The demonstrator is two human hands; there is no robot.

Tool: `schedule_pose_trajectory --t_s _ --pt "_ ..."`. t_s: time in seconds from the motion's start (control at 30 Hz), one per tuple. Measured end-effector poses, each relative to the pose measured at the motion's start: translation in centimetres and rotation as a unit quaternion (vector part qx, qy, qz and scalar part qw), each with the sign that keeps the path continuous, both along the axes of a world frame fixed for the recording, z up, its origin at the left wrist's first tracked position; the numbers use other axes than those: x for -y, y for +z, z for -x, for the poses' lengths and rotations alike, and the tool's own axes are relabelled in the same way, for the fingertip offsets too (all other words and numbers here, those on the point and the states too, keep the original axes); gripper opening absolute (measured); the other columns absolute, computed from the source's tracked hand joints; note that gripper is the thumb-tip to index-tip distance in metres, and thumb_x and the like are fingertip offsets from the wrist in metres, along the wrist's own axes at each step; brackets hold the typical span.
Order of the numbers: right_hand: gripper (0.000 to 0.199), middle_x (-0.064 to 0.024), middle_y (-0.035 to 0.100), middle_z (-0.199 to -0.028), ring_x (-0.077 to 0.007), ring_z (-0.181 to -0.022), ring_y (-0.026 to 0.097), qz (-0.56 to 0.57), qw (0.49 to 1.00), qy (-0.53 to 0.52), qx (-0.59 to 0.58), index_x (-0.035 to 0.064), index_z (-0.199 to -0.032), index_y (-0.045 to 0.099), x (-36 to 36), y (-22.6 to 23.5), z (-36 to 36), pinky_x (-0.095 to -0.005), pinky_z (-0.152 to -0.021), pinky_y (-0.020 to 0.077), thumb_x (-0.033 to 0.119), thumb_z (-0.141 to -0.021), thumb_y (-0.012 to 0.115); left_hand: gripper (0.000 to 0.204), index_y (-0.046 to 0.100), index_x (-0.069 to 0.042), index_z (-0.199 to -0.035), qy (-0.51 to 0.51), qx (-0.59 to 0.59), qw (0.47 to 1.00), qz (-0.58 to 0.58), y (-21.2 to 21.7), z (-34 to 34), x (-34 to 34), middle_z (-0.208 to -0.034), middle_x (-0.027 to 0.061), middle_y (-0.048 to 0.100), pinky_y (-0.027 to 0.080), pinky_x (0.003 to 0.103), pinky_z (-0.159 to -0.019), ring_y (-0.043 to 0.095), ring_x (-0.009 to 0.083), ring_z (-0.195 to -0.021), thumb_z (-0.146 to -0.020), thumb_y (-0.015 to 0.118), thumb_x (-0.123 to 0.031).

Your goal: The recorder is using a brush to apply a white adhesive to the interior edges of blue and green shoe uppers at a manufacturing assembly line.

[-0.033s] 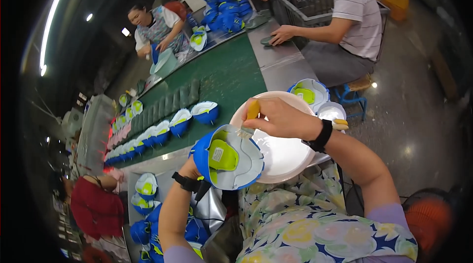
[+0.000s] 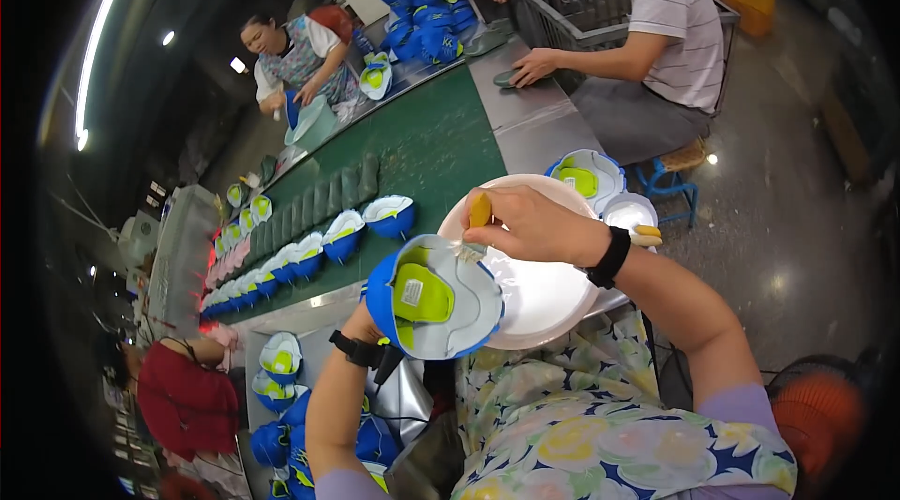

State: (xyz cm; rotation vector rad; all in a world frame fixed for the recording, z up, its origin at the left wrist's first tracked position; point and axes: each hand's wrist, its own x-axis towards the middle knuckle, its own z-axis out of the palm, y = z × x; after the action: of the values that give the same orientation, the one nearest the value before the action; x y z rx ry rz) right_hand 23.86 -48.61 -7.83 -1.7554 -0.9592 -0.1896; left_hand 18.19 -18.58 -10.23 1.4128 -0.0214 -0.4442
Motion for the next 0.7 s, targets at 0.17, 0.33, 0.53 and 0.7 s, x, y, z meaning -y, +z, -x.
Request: schedule_pose_trajectory --t_s 0.17,0.33,0.53,0.7 --pt "0.031 -0.0206 0.066 -0.077 -0.0333 -0.069 0.065 0.01 0.995 -0.088 -0.045 -0.0021 -0.088 0.057 1.4 -2.1 0.0 -0.0381 -0.063 0.0501 0.027 -0.088 0.069 0.046 0.052 -0.006 -0.136 0.105 0.112 0.982 0.11 1.6 1.0 5.0 -0.127 0.0143 0.06 0.053 0.041 -0.094 0.063 0.0263 -0.109 -0.096 0.057 -0.027" --pt "0.037 -0.0188 0.066 -0.071 -0.0308 -0.065 0.067 -0.041 0.985 -0.151 -0.077 -0.0066 -0.085 0.06 -0.3 -3.8 0.6 -0.037 -0.06 0.0512 0.029 -0.085 0.072 0.042 0.052 -0.01 -0.135 0.187 0.219 0.958 -0.006 1.0 1.4 6.3 -0.128 0.0159 0.06 0.054 0.043 -0.094 0.062 0.03 -0.113 -0.101 0.042 -0.033" --pt "0.036 -0.0135 0.068 -0.07 -0.0193 -0.06 0.067 -0.056 0.964 -0.199 -0.168 -0.0064 -0.088 0.063 -1.9 -6.3 1.0 -0.0286 -0.055 0.0521 0.028 -0.085 0.073 0.044 0.045 -0.009 -0.137 0.199 0.259 0.939 -0.107 -1.2 0.8 6.4 -0.129 0.0135 0.057 0.054 0.045 -0.093 0.061 0.0319 -0.112 -0.1 0.048 -0.031" --pt "0.039 -0.0132 0.069 -0.073 -0.0158 -0.061 0.069 -0.135 0.937 -0.153 -0.284 -0.0074 -0.09 0.063 -2.9 -7.3 2.1 -0.0254 -0.056 0.0549 0.031 -0.087 0.07 0.043 0.048 -0.008 -0.135 0.181 0.235 0.947 -0.123 -3.2 -0.3 5.3 -0.126 0.0134 0.059 0.055 0.045 -0.091 0.062 0.0309 -0.11 -0.1 0.048 -0.033"
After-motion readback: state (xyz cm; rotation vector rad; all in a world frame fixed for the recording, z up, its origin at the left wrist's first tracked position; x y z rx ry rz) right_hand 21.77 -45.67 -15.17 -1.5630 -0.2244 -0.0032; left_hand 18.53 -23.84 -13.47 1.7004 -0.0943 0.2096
